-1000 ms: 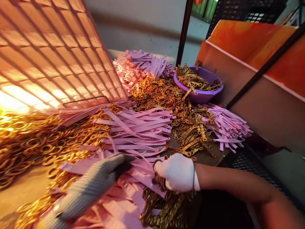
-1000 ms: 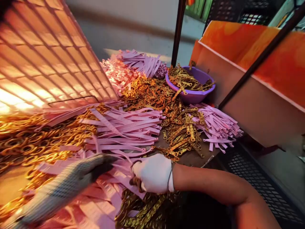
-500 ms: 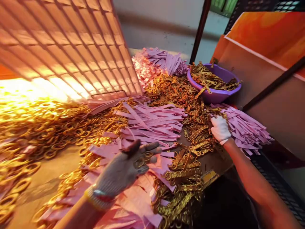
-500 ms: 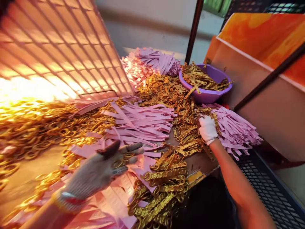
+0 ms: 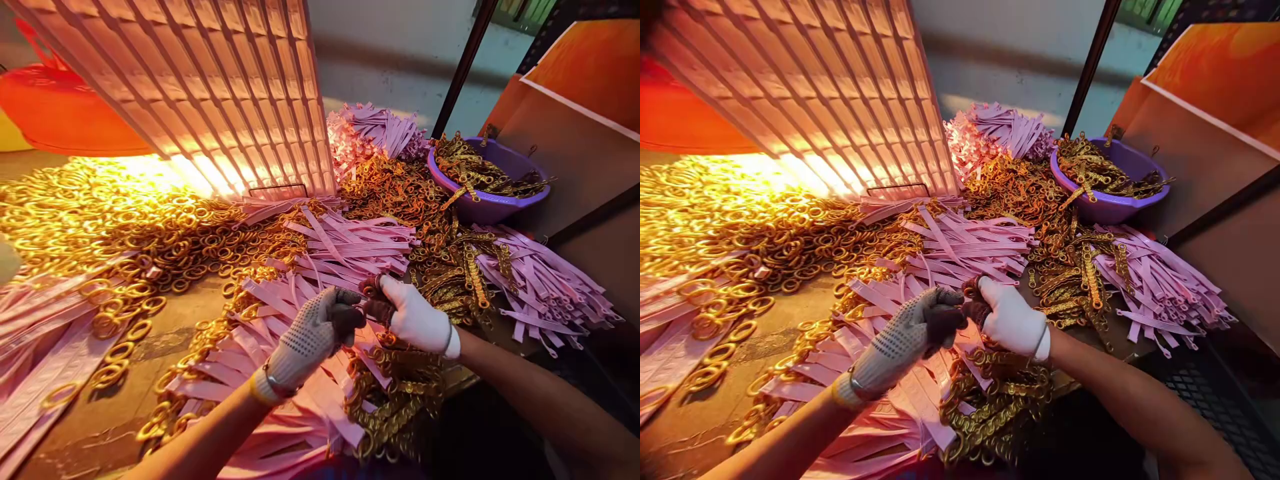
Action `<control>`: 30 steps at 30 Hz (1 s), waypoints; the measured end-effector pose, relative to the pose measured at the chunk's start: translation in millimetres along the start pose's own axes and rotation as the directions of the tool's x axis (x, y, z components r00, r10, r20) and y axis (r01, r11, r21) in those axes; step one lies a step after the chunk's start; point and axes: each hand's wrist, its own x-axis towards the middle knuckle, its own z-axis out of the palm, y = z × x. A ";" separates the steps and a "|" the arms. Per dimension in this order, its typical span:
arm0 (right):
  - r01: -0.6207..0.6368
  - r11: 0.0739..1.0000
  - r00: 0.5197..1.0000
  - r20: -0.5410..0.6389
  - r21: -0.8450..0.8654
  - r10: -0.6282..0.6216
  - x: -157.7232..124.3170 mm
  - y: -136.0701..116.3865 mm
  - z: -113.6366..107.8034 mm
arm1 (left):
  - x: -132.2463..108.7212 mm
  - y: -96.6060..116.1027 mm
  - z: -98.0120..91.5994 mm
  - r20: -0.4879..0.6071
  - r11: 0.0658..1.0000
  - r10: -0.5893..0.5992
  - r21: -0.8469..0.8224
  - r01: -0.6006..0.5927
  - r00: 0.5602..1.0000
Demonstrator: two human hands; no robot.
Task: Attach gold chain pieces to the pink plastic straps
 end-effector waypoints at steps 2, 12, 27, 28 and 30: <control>-0.073 0.971 0.997 0.037 0.226 0.066 0.4 -6.5 9.6 | -2.0 1.1 0.8 -0.019 0.994 0.091 0.057 -0.090 0.996; -0.039 0.924 0.949 -0.275 0.379 0.153 -11.5 -10.1 27.7 | -14.8 -9.1 16.2 0.090 0.914 -0.003 -0.403 0.039 0.996; 0.239 0.797 0.969 0.189 -0.554 -0.159 -29.9 -9.7 7.6 | -16.1 -13.0 3.5 0.245 0.975 -0.132 -0.143 0.171 0.961; 0.213 0.764 0.976 0.174 -0.609 -0.133 -31.7 -8.5 10.1 | -15.7 -15.9 4.6 0.231 0.980 -0.139 -0.106 0.167 0.963; 0.124 0.677 0.991 0.121 -0.726 -0.052 -36.3 -7.9 14.8 | -17.2 -20.1 5.2 0.176 0.990 -0.131 -0.022 0.137 0.976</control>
